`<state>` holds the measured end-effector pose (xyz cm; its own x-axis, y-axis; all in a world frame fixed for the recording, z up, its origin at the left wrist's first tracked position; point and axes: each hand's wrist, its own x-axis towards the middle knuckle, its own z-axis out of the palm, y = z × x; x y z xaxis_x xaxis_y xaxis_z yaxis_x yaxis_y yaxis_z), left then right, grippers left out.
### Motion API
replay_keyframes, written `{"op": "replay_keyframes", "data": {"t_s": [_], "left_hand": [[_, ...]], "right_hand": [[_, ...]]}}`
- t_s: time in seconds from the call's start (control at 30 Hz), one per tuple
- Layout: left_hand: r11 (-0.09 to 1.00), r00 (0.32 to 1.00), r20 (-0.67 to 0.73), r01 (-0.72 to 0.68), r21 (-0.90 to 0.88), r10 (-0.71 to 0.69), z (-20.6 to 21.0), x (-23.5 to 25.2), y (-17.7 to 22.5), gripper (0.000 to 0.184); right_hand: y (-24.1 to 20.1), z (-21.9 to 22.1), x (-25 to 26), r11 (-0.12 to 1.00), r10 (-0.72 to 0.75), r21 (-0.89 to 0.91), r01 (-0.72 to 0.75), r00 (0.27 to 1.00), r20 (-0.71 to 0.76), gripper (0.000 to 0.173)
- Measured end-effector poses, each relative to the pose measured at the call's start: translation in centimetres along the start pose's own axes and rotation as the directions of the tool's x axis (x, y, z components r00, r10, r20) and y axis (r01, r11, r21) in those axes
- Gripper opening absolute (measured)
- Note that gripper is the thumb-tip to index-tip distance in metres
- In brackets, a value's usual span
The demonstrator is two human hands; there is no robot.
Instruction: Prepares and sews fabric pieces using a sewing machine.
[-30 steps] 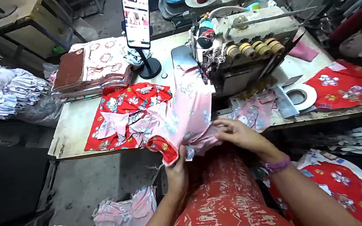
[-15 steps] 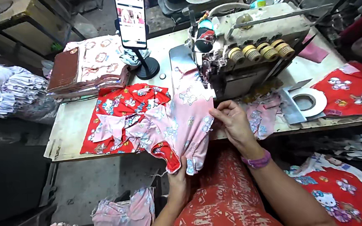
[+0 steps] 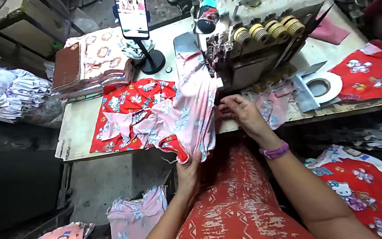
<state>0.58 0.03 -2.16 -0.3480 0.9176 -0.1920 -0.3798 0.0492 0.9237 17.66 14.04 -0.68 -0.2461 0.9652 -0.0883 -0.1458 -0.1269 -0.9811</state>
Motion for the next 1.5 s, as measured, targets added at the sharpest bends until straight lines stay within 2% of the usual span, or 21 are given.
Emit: {"op": "replay_keyframes", "data": {"t_s": [0.1, 0.13, 0.23, 0.3, 0.4, 0.47, 0.53, 0.6, 0.67, 0.73, 0.8, 0.87, 0.9, 0.97, 1.03, 1.07, 1.1, 1.17, 1.3, 1.43, 1.5], "left_hand": [[1.0, 1.0, 0.022, 0.019, 0.0, -0.019, 0.1, 0.2, 0.0, 0.021], [1.0, 1.0, 0.011, -0.005, 0.022, 0.005, 0.1, 0.2, 0.1, 0.019], [0.988, 0.987, -0.095, -0.122, 0.09, 0.131, -0.3, 0.6, 1.0, 0.017], [0.979, 0.966, -0.158, -0.196, 0.062, 0.203, -0.3, 1.3, 1.8, 0.015], [0.968, 0.953, -0.176, -0.252, -0.008, 0.247, 1.6, 1.9, 1.9, 0.015], [0.973, 0.955, -0.206, -0.225, -0.043, 0.212, 3.4, 2.1, 1.7, 0.016], [0.984, 0.96, -0.228, -0.175, -0.024, 0.165, 4.1, 2.0, 1.9, 0.031], [0.986, 0.961, -0.222, -0.17, -0.003, 0.165, 3.5, 1.7, 2.5, 0.037], [0.986, 0.967, -0.199, -0.168, -0.019, 0.161, 2.7, 1.2, 3.5, 0.036], [0.99, 0.973, -0.209, -0.121, -0.078, 0.102, 2.5, 0.6, 4.5, 0.032], [0.981, 0.983, -0.183, -0.017, -0.195, -0.019, 2.6, 0.0, 5.5, 0.025], [0.932, 0.978, -0.115, 0.129, -0.34, -0.177, 2.8, -0.2, 6.3, 0.019], [0.894, 0.964, -0.072, 0.208, -0.396, -0.256, 2.8, -0.2, 6.6, 0.016], [0.819, 0.932, -0.003, 0.317, -0.478, -0.362, 2.6, -0.1, 6.9, 0.012], [0.791, 0.918, 0.023, 0.353, -0.5, -0.395, 2.0, 0.2, 6.7, 0.01], [0.795, 0.92, 0.01, 0.345, -0.498, -0.393, 1.7, 0.4, 6.5, 0.011], [0.814, 0.923, -0.021, 0.327, -0.48, -0.383, 1.5, 0.6, 6.4, 0.011], [0.858, 0.93, -0.086, 0.289, -0.425, -0.357, 1.2, 0.9, 6.3, 0.014], [0.877, 0.92, -0.099, 0.324, -0.356, -0.38, 1.2, 1.8, 5.5, 0.014], [0.888, 0.911, -0.116, 0.349, -0.3, -0.397, 1.5, 2.1, 5.2, 0.013], [0.929, 0.933, -0.152, 0.288, -0.234, -0.327, 1.0, 2.3, 5.0, 0.013]], "right_hand": [[-0.5, 0.5, -0.1, 0.985, -0.143, -0.087, 0.146, 0.989, 0.046, 0.034], [-0.4, 1.0, -0.1, 0.976, -0.186, -0.111, 0.189, 0.982, 0.041, 0.032], [-0.4, 1.1, 0.2, 0.961, -0.259, -0.114, 0.252, 0.965, -0.045, 0.008], [-0.4, 0.3, 0.3, 0.962, -0.261, -0.105, 0.253, 0.963, -0.064, 0.006], [-0.1, 0.6, 0.2, 0.962, -0.248, -0.131, 0.241, 0.968, -0.042, 0.005], [-0.4, 1.2, 0.1, 0.959, -0.236, -0.167, 0.231, 0.972, -0.007, 0.006], [-0.6, 0.9, 0.2, 0.94, -0.201, -0.275, 0.203, 0.979, 0.033, 0.008], [-0.7, -0.4, 0.5, 0.898, -0.15, -0.419, 0.138, 0.989, 0.004, 0.012], [-1.0, -2.1, 1.1, 0.874, -0.103, -0.481, 0.066, 0.993, -0.05, 0.018], [-1.5, -3.0, 1.4, 0.913, -0.061, -0.405, 0.046, 0.998, -0.024, 0.021], [-2.2, -3.2, 1.7, 0.968, -0.017, -0.245, 0.048, 0.992, 0.127, 0.023], [-2.7, -2.2, 2.2, 0.984, 0.076, -0.177, -0.016, 0.937, 0.34, 0.026], [-2.5, -1.3, 2.5, 0.982, 0.122, -0.182, -0.046, 0.894, 0.431, 0.021], [-1.7, 0.4, 3.1, 0.981, 0.194, -0.144, -0.134, 0.768, 0.61, 0.015], [-0.8, 1.1, 3.9, 0.977, 0.167, -0.042, -0.207, 0.634, 0.755, 0.012], [-0.6, 1.1, 4.3, 0.967, 0.143, 0.017, -0.255, 0.593, 0.793, 0.009], [-0.8, 1.1, 4.6, 0.955, 0.141, 0.045, -0.292, 0.585, 0.798, 0.013], [-1.6, 0.4, 5.2, 0.948, 0.183, 0.029, -0.317, 0.616, 0.766, 0.027], [-2.7, -1.0, 5.4, 0.955, 0.26, -0.083, -0.286, 0.664, 0.702, 0.034], [-3.6, -1.2, 4.4, 0.949, 0.292, -0.042, -0.314, 0.816, 0.5, 0.022], [-3.9, -1.2, 3.8, 0.947, 0.294, -0.008, -0.32, 0.86, 0.418, 0.012]]}}
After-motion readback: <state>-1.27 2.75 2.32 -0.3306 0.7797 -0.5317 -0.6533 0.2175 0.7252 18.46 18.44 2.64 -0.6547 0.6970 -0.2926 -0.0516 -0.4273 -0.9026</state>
